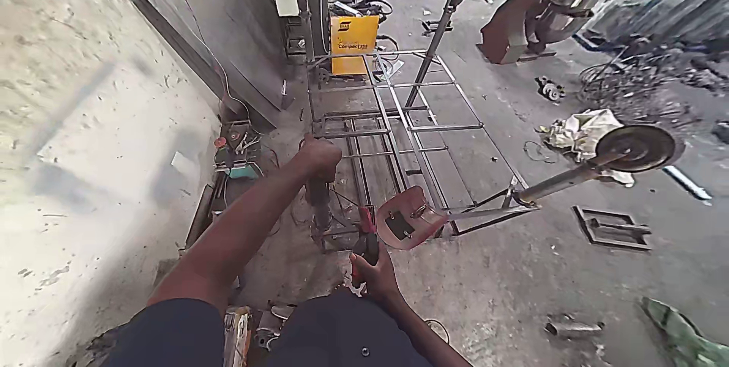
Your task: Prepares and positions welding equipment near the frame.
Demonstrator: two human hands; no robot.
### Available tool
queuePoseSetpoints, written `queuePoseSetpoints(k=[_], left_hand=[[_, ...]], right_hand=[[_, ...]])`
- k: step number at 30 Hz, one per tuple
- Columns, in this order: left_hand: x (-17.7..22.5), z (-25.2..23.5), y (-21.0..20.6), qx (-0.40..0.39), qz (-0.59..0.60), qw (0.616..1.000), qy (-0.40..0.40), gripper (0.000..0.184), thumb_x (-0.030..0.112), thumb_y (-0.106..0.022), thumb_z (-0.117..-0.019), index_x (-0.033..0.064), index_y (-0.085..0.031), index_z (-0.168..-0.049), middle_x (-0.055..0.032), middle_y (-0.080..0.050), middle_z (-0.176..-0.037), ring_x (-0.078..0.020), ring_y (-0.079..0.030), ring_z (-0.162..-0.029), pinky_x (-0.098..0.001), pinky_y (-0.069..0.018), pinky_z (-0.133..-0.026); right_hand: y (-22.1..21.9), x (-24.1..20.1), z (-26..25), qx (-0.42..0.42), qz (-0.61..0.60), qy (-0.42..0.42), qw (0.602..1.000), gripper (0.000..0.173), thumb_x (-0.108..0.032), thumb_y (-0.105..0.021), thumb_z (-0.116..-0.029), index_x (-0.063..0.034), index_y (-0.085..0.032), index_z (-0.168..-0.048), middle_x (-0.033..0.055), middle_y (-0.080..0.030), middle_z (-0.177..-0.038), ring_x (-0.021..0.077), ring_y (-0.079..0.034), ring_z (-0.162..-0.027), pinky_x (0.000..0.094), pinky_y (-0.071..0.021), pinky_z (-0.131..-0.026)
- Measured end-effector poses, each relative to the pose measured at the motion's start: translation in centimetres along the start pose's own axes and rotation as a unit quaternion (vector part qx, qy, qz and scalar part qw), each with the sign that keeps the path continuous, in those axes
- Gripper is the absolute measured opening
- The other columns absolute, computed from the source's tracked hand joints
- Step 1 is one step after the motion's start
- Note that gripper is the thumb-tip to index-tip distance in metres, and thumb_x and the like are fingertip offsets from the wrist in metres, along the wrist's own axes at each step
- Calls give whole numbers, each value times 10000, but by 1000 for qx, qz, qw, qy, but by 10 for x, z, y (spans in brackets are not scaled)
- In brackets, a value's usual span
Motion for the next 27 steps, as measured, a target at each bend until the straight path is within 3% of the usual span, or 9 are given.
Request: queuePoseSetpoints(k=[3, 9, 11, 15, 23, 27], left_hand=[[-2, -4, -3, 6, 0, 1000, -3, 363, 437, -830, -711, 156, -704, -903, -105, -704, -982, -365, -657, -1016, -735, -437, -886], [-3, -6, -5, 19, 4, 1000, -7, 371, 461, -828, -692, 161, -704, -871, -100, -705, -957, -364, -660, -990, -729, -436, -871], [-4, -8, -7, 23, 6, 1000, -15, 368, 492, -827, -691, 166, -703, -809, -97, -705, -915, -360, -661, -964, -735, -433, -872], [-5, -15, -12, 22, -2, 999, -24, 355, 484, -823, -700, 169, -692, -796, -98, -699, -899, -372, -663, -959, -741, -453, -853], [-6, -13, -12, 9, -24, 999, -24, 304, 529, -795, -714, 242, -700, -747, -26, -694, -841, -314, -652, -952, -680, -445, -807], [-7, -12, -11, 4, -20, 1000, -19, 285, 516, -800, -742, 251, -700, -772, -11, -693, -872, -297, -643, -1006, -678, -439, -860]], right_hand=[[-2, 2, -1, 1, -3, 6, 1000, 777, -507, -859, -736, -75, -515, -1283, 87, -689, -850, 212, -692, -651, 435, -622, -598], [-3, -4, -1, 4, 0, 21, 1000, 805, -500, -856, -723, -61, -519, -1308, 81, -700, -923, 188, -705, -733, 420, -627, -668], [-2, -6, 0, 9, 7, 21, 1000, 817, -507, -861, -714, -49, -526, -1302, 81, -696, -945, 179, -703, -760, 414, -626, -694], [0, -7, 2, 14, 34, -9, 999, 784, -559, -844, -708, -69, -562, -1251, 66, -687, -896, 177, -688, -730, 419, -608, -675], [3, -6, -6, 9, 73, -17, 997, 819, -631, -818, -698, -93, -559, -1258, 58, -680, -942, 181, -682, -808, 449, -594, -740], [5, -8, -5, 4, 81, -31, 996, 846, -646, -808, -695, -95, -541, -1278, 68, -681, -946, 203, -686, -824, 468, -586, -742]])
Point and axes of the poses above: each hand's wrist, its own z-axis away from the middle knuckle, its own y-axis out of the back of the hand, x = y × z, the point moved 6 cm from there along -z, towards the middle knuckle
